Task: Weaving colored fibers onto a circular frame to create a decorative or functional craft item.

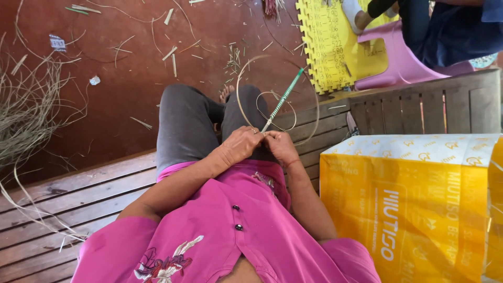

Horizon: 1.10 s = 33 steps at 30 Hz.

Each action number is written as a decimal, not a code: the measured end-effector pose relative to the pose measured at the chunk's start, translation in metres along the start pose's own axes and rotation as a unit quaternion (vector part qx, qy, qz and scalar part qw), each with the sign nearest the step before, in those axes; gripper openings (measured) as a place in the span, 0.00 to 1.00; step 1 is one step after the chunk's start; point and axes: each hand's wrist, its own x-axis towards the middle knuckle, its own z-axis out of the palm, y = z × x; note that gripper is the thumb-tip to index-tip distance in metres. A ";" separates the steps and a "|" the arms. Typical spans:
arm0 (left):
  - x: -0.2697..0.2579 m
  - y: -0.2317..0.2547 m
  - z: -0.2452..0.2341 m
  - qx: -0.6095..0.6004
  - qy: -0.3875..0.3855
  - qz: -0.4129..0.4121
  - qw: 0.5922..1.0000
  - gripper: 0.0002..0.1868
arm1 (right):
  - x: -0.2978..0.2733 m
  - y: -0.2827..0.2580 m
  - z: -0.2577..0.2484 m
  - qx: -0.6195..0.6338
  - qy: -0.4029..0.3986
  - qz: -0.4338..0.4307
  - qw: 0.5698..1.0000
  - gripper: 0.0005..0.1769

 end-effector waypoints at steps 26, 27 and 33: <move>0.026 0.001 -0.044 -0.301 -0.114 -0.230 0.918 0.07 | -0.056 -0.021 0.002 -0.015 0.066 -0.164 0.984 0.08; 0.025 0.002 -0.045 -0.291 -0.111 -0.221 0.924 0.06 | -0.054 -0.018 0.003 -0.005 0.068 -0.144 0.987 0.08; 0.018 0.005 -0.033 -0.209 -0.116 -0.193 0.952 0.04 | -0.037 0.006 0.000 0.009 0.053 -0.104 0.993 0.07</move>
